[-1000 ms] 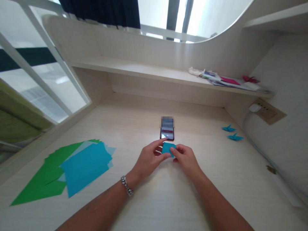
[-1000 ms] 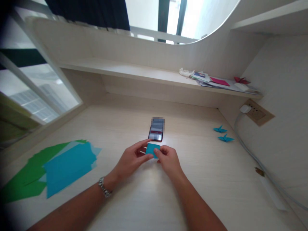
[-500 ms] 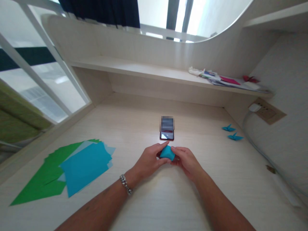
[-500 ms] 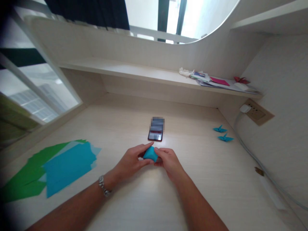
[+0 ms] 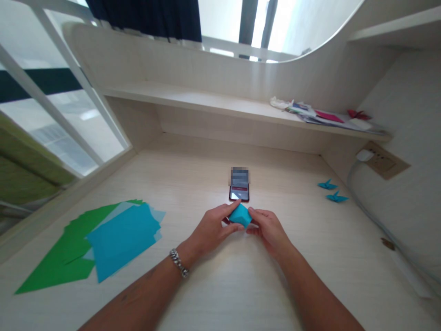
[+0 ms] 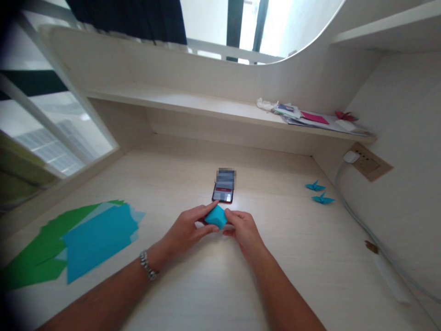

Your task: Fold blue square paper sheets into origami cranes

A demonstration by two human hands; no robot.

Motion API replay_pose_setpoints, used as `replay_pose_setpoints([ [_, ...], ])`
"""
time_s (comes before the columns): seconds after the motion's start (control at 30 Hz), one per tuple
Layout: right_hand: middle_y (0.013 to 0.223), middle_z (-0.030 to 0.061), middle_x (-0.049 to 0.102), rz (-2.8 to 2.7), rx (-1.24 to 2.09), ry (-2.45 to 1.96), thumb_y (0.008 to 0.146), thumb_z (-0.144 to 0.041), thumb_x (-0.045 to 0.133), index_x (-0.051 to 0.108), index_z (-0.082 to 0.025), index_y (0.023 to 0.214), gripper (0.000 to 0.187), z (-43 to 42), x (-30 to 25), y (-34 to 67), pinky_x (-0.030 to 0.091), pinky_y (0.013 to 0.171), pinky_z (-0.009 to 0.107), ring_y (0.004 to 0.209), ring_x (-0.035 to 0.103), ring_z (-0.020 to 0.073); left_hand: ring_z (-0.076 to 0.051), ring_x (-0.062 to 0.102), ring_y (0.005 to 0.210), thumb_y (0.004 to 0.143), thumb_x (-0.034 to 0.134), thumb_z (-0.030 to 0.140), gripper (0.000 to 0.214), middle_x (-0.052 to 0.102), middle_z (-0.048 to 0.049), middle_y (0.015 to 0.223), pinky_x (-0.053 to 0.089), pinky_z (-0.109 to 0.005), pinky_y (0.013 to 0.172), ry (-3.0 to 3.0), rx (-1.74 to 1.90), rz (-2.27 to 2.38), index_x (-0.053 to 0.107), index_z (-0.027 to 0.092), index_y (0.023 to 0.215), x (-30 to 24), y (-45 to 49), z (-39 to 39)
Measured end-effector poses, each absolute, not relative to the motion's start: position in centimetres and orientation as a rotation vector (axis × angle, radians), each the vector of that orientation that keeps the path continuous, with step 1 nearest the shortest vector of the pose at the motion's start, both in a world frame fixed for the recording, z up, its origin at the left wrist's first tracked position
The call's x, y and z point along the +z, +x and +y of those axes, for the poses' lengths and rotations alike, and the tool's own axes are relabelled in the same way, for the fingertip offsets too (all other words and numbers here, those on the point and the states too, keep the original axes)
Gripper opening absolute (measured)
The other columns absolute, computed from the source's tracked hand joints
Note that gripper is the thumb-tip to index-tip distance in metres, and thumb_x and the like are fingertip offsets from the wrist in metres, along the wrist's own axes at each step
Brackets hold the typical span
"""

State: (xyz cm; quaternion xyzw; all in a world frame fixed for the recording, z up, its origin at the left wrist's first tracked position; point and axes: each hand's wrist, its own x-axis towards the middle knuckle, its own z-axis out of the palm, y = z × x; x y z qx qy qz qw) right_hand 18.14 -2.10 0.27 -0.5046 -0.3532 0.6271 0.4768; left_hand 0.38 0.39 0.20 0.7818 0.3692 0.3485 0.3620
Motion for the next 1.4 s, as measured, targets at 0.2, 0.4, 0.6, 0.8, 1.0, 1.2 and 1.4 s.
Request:
replay_pose_setpoints([
  [0.2, 0.084, 0.0108, 0.07, -0.874, 1.546, -1.198, 0.068, -0.054, 0.069, 0.071, -0.013, 0.082, 0.043, -2.2, 0.5, 18.0, 0.046, 0.057, 0.027, 0.075, 0.062, 0.0206, -0.019, 0.059, 0.08, 0.078, 0.065, 0.036, 0.056, 0.065, -0.0079, 0.096, 0.046, -0.031, 0.077, 2.149, 0.882, 0.983, 0.051, 0.02, 0.13, 0.2, 0.2, 0.5],
  [0.4, 0.089, 0.009, 0.068, -0.864, 1.473, -1.216, 0.064, -0.051, 0.073, 0.073, -0.016, 0.084, 0.04, -2.2, 0.2, 17.6, 0.047, 0.058, 0.026, 0.079, 0.061, 0.0203, -0.019, 0.059, 0.08, 0.082, 0.061, 0.037, 0.051, 0.065, -0.0079, 0.093, 0.046, -0.031, 0.075, 2.21, 0.848, 1.006, 0.052, 0.022, 0.13, -0.2, 0.1, 0.7],
  [0.6, 0.096, 0.009, 0.069, -0.814, 1.469, -1.156, 0.063, -0.05, 0.075, 0.073, -0.017, 0.082, 0.039, -2.1, 0.2, 17.4, 0.049, 0.075, 0.032, 0.091, 0.061, 0.0231, -0.016, 0.058, 0.073, 0.082, 0.061, 0.035, 0.044, 0.066, -0.0056, 0.087, 0.047, -0.03, 0.071, 2.158, 0.894, 0.968, 0.058, 0.022, 0.123, 0.0, 0.0, 0.8],
  [0.8, 0.1, 0.0104, 0.068, -0.821, 1.449, -1.124, 0.073, -0.054, 0.064, 0.07, -0.016, 0.076, 0.039, -2.2, 0.8, 17.9, 0.049, 0.077, 0.035, 0.093, 0.062, 0.0236, -0.015, 0.057, 0.067, 0.083, 0.058, 0.04, 0.036, 0.068, -0.0058, 0.084, 0.047, -0.028, 0.065, 1.758, 0.88, 0.903, 0.066, 0.019, 0.112, 0.8, 0.2, 0.9],
  [1.0, 0.07, 0.0005, 0.066, -1.021, 1.278, -1.153, 0.067, -0.033, 0.075, 0.062, -0.019, 0.089, 0.029, -2.3, -0.2, 17.8, 0.048, 0.058, 0.027, 0.064, 0.06, 0.0148, -0.012, 0.055, 0.056, 0.085, 0.055, 0.042, 0.033, 0.062, -0.0039, 0.066, 0.044, -0.023, 0.054, 1.461, 0.774, 0.782, 0.067, 0.011, 0.087, 0.2, 0.5, 1.4],
  [1.2, 0.075, 0.0051, 0.069, -1.191, 1.199, -1.202, 0.068, -0.026, 0.072, 0.067, -0.015, 0.086, 0.023, -2.3, -0.4, 17.7, 0.049, 0.06, 0.028, 0.067, 0.062, 0.0172, -0.012, 0.057, 0.054, 0.084, 0.056, 0.043, 0.033, 0.062, -0.002, 0.063, 0.046, -0.023, 0.053, 1.361, 0.81, 0.801, 0.062, 0.013, 0.096, -0.7, 0.9, 1.2],
  [1.4, 0.07, 0.0042, 0.069, -1.262, 1.086, -1.311, 0.072, -0.028, 0.067, 0.068, -0.015, 0.077, 0.014, -2.3, -0.8, 17.5, 0.048, 0.058, 0.026, 0.063, 0.061, 0.0164, -0.017, 0.063, 0.07, 0.083, 0.056, 0.045, 0.036, 0.068, -0.0075, 0.085, 0.052, -0.027, 0.06, 1.328, 0.88, 0.887, 0.066, 0.014, 0.098, -1.2, 1.6, 0.6],
])
